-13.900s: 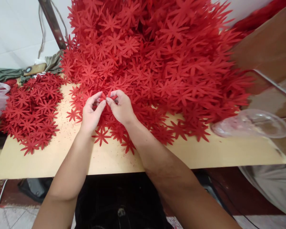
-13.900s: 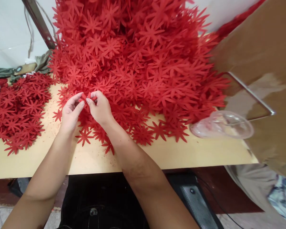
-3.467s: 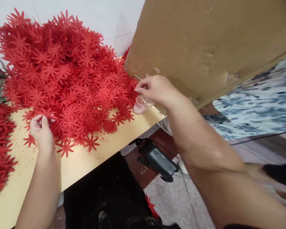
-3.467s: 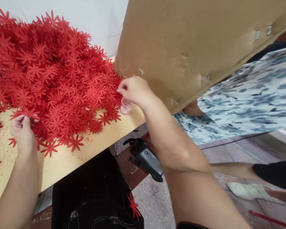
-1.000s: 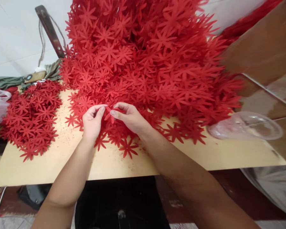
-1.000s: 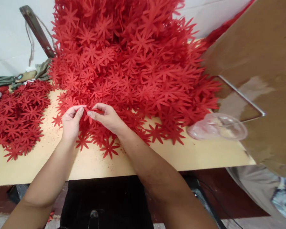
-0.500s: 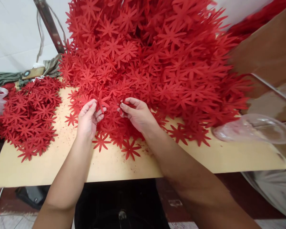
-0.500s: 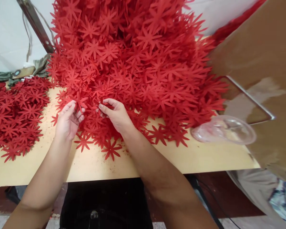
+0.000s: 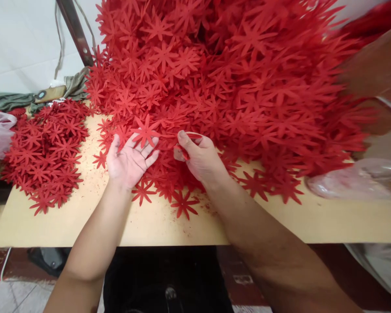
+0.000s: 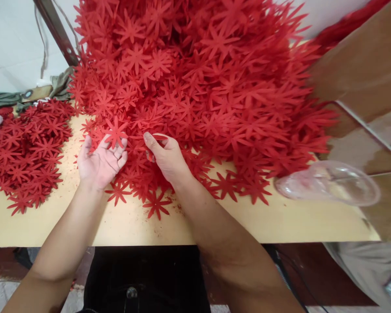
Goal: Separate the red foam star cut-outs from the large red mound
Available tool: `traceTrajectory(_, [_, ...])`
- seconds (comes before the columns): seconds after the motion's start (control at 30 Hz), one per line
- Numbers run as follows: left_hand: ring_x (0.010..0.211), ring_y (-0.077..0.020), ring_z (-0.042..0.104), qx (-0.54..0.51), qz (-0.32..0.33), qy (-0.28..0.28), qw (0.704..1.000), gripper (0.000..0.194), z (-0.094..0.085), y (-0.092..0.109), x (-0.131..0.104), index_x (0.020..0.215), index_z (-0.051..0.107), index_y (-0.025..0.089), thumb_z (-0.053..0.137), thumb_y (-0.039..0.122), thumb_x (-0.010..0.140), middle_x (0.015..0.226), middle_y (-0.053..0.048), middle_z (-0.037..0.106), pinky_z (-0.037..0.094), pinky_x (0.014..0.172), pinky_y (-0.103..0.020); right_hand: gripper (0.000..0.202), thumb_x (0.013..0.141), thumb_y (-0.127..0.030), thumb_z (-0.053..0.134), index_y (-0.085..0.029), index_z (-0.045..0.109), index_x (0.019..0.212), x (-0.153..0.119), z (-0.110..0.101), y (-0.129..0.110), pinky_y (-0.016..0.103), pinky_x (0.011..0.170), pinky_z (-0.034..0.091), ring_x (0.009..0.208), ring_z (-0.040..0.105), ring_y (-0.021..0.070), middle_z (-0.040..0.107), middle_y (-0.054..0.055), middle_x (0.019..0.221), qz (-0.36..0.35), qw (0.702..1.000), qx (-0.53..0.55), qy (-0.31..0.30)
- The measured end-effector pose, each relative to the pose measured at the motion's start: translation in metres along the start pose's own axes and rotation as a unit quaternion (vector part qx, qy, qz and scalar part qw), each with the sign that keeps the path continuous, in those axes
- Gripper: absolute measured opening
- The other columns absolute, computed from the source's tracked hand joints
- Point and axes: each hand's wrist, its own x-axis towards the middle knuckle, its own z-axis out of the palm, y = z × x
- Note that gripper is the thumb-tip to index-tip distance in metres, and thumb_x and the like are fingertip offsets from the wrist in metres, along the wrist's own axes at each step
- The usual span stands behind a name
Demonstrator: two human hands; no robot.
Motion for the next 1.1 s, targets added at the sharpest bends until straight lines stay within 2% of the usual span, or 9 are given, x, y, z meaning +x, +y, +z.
traceTrajectory(0.13, [0.130,-0.0320,0.041,-0.019,-0.011,-0.052,0.998,0.070,0.015,-0.001,-0.010,0.109,0.055,0.021,0.024,0.075,0.076,0.121,-0.011,0.059,0.041,0.097,-0.052,0.049,0.050,-0.057,0.076,-0.018,0.046,0.053,-0.002,0.000,0.001,0.019,0.038,0.030,0.038,0.031,0.0012,0.037,-0.009,0.044,0.004,1.000,0.010,0.010])
traceTrajectory(0.27, [0.136,-0.0355,0.030,0.010,-0.007,-0.087,0.996,0.079,0.022,-0.002,-0.016,0.118,0.050,0.025,0.028,0.083,0.067,0.129,-0.010,0.053,0.035,0.099,-0.057,0.047,0.054,-0.057,0.074,-0.019,0.047,0.052,-0.003,-0.002,0.000,0.020,0.038,0.032,0.039,0.033,0.0025,0.038,-0.008,0.043,-0.005,1.000,0.011,0.002])
traceTrajectory(0.4, [0.134,-0.0347,0.034,0.043,0.003,-0.105,0.994,0.081,0.020,-0.002,-0.016,0.117,0.050,0.027,0.031,0.085,0.064,0.130,-0.008,0.052,0.039,0.097,-0.054,0.046,0.056,-0.058,0.072,-0.019,0.047,0.051,-0.002,-0.003,0.002,0.020,0.039,0.035,0.041,0.036,0.0029,0.042,-0.006,0.047,-0.033,0.999,0.016,-0.006])
traceTrajectory(0.57, [0.130,-0.0357,0.039,0.071,0.015,-0.095,0.993,0.079,0.020,-0.002,-0.016,0.113,0.053,0.027,0.035,0.084,0.061,0.127,-0.009,0.054,0.043,0.092,-0.053,0.040,0.058,-0.055,0.072,-0.020,0.052,0.059,0.000,-0.004,0.006,0.021,0.044,0.040,0.045,0.042,0.0042,0.046,-0.006,0.053,-0.043,0.999,0.025,-0.009])
traceTrajectory(0.7, [0.125,-0.0353,0.045,0.076,0.010,-0.082,0.994,0.079,0.020,-0.001,-0.015,0.109,0.056,0.025,0.035,0.084,0.061,0.123,-0.010,0.057,0.046,0.087,-0.049,0.044,0.055,-0.056,0.073,-0.020,0.048,0.055,-0.002,-0.004,0.004,0.021,0.045,0.039,0.045,0.040,0.0044,0.041,-0.007,0.049,-0.036,0.999,0.026,-0.016])
traceTrajectory(0.8, [0.116,-0.0317,0.053,0.067,-0.011,-0.073,0.995,0.079,0.015,-0.001,-0.012,0.107,0.057,0.023,0.034,0.084,0.063,0.117,-0.011,0.060,0.049,0.082,-0.042,0.045,0.055,-0.056,0.074,-0.020,0.046,0.054,-0.003,-0.003,0.003,0.022,0.044,0.037,0.044,0.038,0.0044,0.038,-0.007,0.048,-0.031,0.999,0.018,-0.014])
traceTrajectory(0.93, [0.093,-0.0213,0.063,0.047,-0.044,-0.067,0.996,0.066,0.007,-0.005,-0.007,0.107,0.058,0.022,0.039,0.075,0.072,0.103,-0.008,0.064,0.050,0.072,-0.032,0.046,0.053,-0.055,0.075,-0.020,0.046,0.056,-0.005,-0.001,0.002,0.022,0.043,0.035,0.042,0.034,0.0039,0.037,-0.008,0.047,-0.021,1.000,0.017,-0.012])
traceTrajectory(1.03, [0.070,-0.0110,0.062,0.031,-0.054,-0.053,0.997,0.037,0.003,-0.010,-0.003,0.092,0.061,0.020,0.051,0.053,0.080,0.085,-0.003,0.065,0.048,0.063,-0.024,0.045,0.055,-0.054,0.074,-0.020,0.046,0.056,-0.006,-0.001,0.003,0.022,0.043,0.035,0.041,0.034,0.0042,0.037,-0.008,0.046,-0.023,0.999,0.018,-0.025])
traceTrajectory(1.1, [0.061,-0.0075,0.059,0.046,-0.059,-0.038,0.997,0.020,0.003,-0.013,0.000,0.081,0.059,0.018,0.057,0.037,0.080,0.076,0.000,0.064,0.047,0.057,-0.020,0.042,0.058,-0.054,0.073,-0.020,0.049,0.058,-0.004,-0.002,0.005,0.021,0.045,0.036,0.044,0.038,0.0048,0.040,-0.007,0.049,-0.035,0.999,0.011,-0.033])
